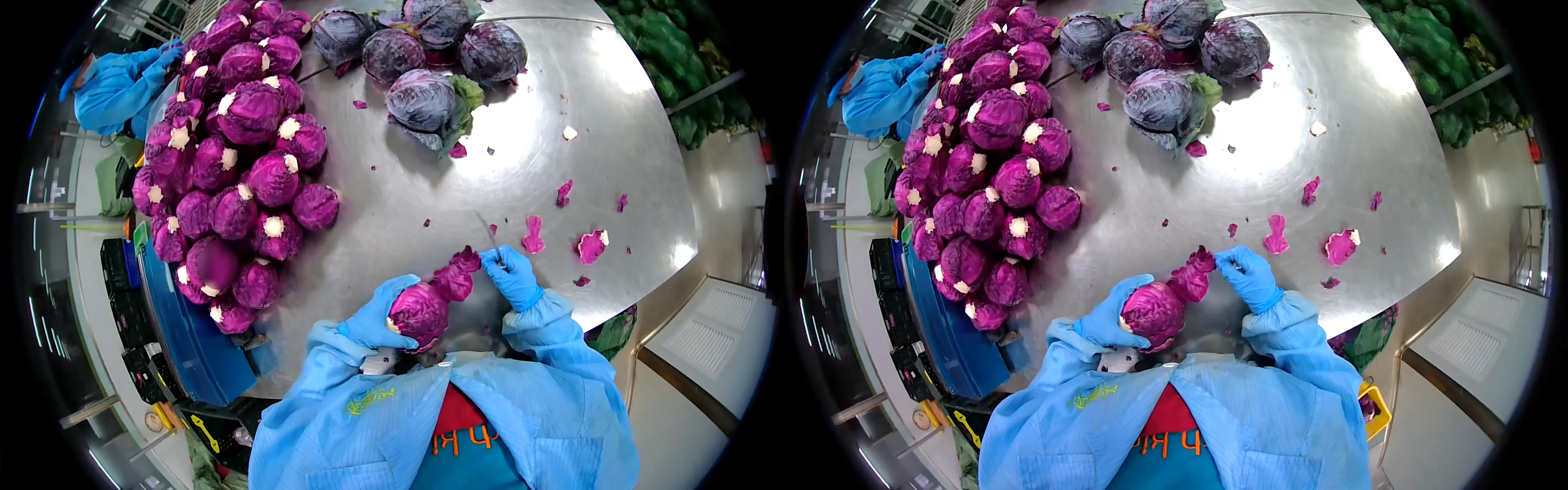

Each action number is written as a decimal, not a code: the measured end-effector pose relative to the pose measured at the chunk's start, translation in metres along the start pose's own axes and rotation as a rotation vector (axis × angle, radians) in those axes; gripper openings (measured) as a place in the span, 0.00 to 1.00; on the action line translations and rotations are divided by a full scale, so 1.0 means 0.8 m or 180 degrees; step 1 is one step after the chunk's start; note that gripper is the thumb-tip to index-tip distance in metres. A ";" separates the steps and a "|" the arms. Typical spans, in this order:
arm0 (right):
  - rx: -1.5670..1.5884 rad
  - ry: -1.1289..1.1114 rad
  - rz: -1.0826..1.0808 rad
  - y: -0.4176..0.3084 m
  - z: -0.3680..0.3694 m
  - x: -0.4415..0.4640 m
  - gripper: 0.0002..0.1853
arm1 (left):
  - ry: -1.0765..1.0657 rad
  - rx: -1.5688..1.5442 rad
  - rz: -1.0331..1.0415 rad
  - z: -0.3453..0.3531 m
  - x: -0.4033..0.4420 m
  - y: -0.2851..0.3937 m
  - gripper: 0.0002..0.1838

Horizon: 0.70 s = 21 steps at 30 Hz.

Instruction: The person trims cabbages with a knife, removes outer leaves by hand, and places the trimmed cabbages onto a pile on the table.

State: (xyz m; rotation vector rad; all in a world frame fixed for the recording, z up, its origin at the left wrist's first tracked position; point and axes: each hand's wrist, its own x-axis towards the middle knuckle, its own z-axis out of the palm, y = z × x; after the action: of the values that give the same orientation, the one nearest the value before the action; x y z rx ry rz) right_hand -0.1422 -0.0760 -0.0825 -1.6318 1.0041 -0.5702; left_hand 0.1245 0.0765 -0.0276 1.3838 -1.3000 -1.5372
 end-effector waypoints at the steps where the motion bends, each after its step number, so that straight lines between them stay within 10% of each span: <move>1: 0.0167 0.0057 0.0348 0.009 0.002 -0.002 0.06 | 0.0081 -0.0202 -0.0066 0.000 -0.007 -0.001 0.56; 14: 0.1488 0.1697 0.1079 0.024 -0.117 -0.048 0.08 | 0.2060 -0.2488 -0.0445 0.029 -0.012 -0.013 0.42; 17: -0.0502 0.2475 0.0268 0.035 -0.154 -0.050 0.11 | 0.2133 -0.2342 -0.0424 0.032 -0.004 -0.018 0.38; 21: -0.0668 0.1843 -0.0097 -0.049 -0.117 -0.033 0.13 | 0.2125 -0.1729 -0.0452 0.038 0.010 -0.009 0.37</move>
State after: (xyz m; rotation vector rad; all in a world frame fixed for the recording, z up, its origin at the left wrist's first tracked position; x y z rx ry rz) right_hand -0.2169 -0.1023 -0.0138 -1.7032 1.5009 -1.0218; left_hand 0.0945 0.0776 -0.0387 1.4496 -0.3531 -1.2173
